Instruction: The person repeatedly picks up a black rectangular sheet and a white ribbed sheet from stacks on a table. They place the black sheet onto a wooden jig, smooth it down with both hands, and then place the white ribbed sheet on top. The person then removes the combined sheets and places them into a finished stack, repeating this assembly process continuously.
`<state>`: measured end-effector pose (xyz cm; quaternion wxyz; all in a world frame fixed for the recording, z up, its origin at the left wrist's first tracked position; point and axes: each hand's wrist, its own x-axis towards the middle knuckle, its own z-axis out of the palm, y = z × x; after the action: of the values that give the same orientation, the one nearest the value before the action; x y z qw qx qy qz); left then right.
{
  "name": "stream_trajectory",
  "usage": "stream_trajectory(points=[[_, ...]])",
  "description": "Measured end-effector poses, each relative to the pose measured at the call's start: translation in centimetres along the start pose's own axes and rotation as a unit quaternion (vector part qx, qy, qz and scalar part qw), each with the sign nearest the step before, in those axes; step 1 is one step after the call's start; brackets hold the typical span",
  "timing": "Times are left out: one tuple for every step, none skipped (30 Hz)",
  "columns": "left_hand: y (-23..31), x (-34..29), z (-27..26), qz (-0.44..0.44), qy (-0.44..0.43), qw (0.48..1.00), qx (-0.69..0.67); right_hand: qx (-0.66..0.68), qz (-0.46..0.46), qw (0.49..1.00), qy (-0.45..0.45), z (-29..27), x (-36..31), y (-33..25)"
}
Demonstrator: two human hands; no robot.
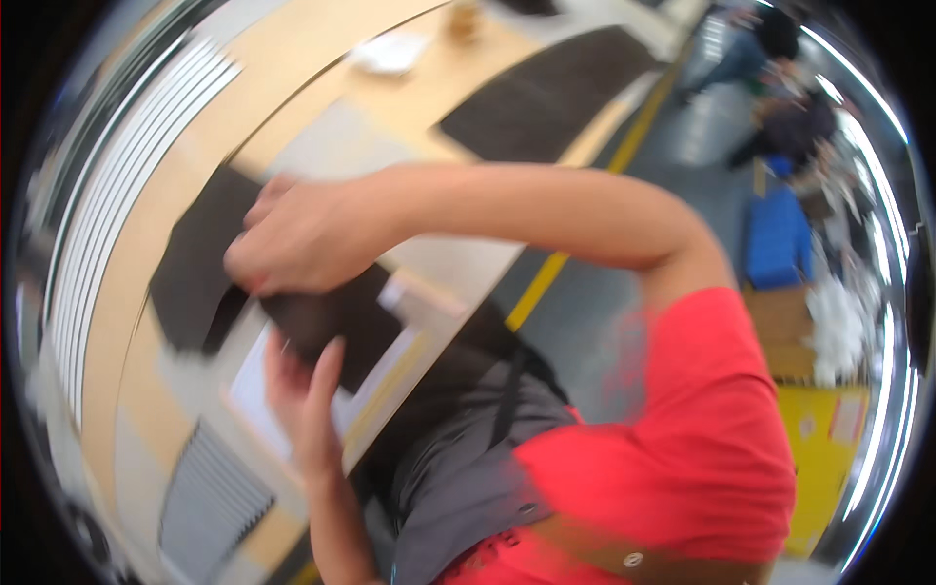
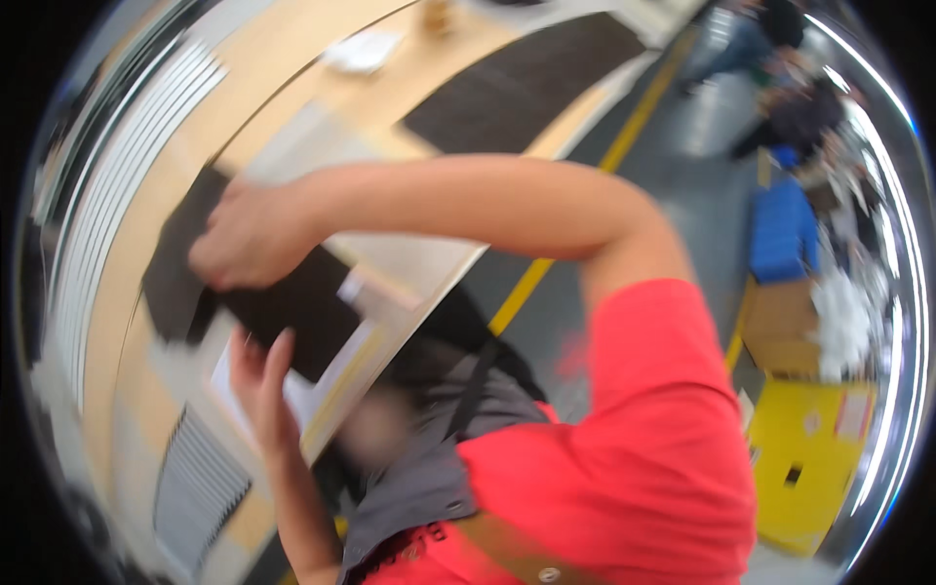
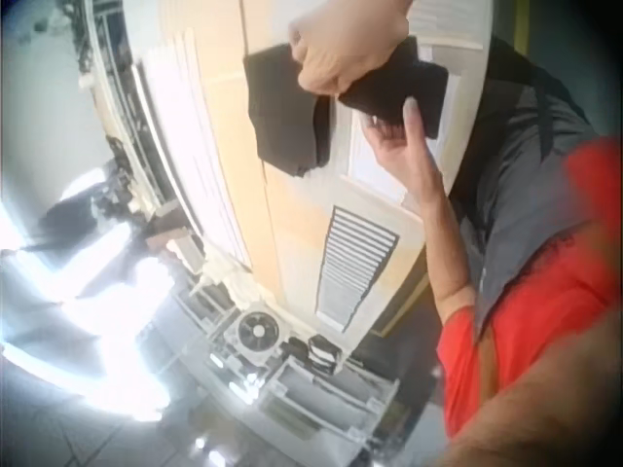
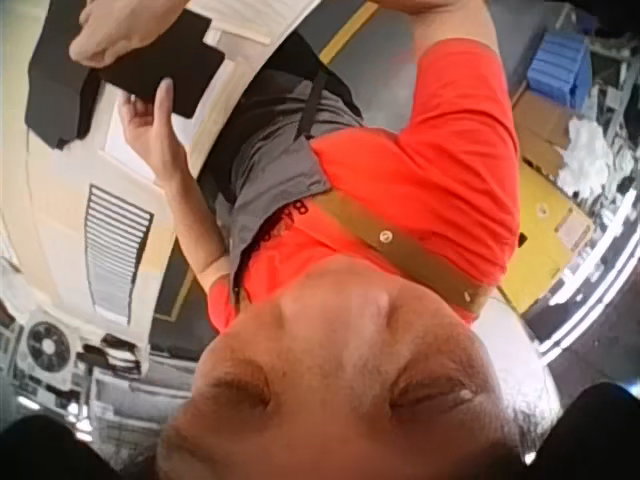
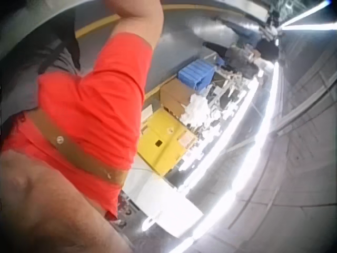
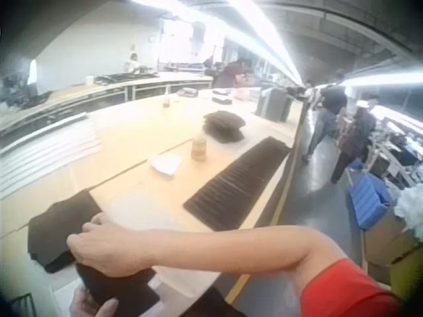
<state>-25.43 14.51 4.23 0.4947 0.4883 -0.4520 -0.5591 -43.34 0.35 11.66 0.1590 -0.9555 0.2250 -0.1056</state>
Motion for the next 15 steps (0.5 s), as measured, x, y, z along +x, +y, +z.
stream_trajectory(points=[[-0.3,0.2,-0.1,-0.017,0.003,1.000,0.007,0.011,-0.007,0.999,0.049,1.3,-0.5,0.3],[-0.9,0.6,-1.2,-0.009,0.012,1.000,0.021,0.010,0.023,1.000,0.016,1.3,-0.1,-0.4],[-1.6,0.9,-2.7,-0.023,0.025,0.999,-0.002,0.024,0.022,0.998,0.062,2.3,0.3,-0.7],[-1.4,0.7,-3.5,-0.048,0.040,0.998,-0.016,0.030,0.022,0.991,0.129,2.6,0.0,-0.5],[-1.3,0.3,-4.3,-0.070,0.055,0.996,-0.031,0.022,0.081,0.985,0.150,2.0,-0.7,-1.2],[-1.4,0.1,-5.1,-0.088,0.056,0.994,-0.036,0.028,0.060,0.977,0.203,2.4,-2.3,-0.4],[-1.7,-0.1,-6.4,-0.105,0.060,0.992,-0.039,0.059,0.092,0.973,0.205,3.0,-3.7,0.0],[-1.9,-0.3,-7.1,-0.125,0.060,0.989,-0.046,0.087,0.130,0.967,0.203,3.5,-5.3,0.2],[-2.0,-0.5,-7.4,-0.137,0.067,0.987,-0.051,0.103,0.147,0.964,0.196,4.5,-6.8,0.2],[-2.1,-0.4,-7.6,-0.149,0.071,0.985,-0.057,0.117,0.168,0.960,0.190,5.5,-8.4,0.1],[-2.3,-0.2,-7.6,-0.164,0.072,0.982,-0.062,0.108,0.179,0.959,0.191,6.5,-9.7,-0.1],[-2.3,0.0,-7.4,-0.170,0.076,0.980,-0.068,0.099,0.190,0.958,0.193,7.4,-10.9,-0.4],[-2.4,0.2,-7.1,-0.177,0.080,0.978,-0.074,0.091,0.201,0.956,0.194,8.2,-11.9,-0.7],[-2.5,0.3,-6.8,-0.185,0.083,0.976,-0.080,0.098,0.217,0.951,0.198,8.7,-12.8,-1.0],[-2.6,0.6,-6.5,-0.187,0.083,0.975,-0.083,0.103,0.233,0.946,0.202,8.9,-13.5,-1.2]])
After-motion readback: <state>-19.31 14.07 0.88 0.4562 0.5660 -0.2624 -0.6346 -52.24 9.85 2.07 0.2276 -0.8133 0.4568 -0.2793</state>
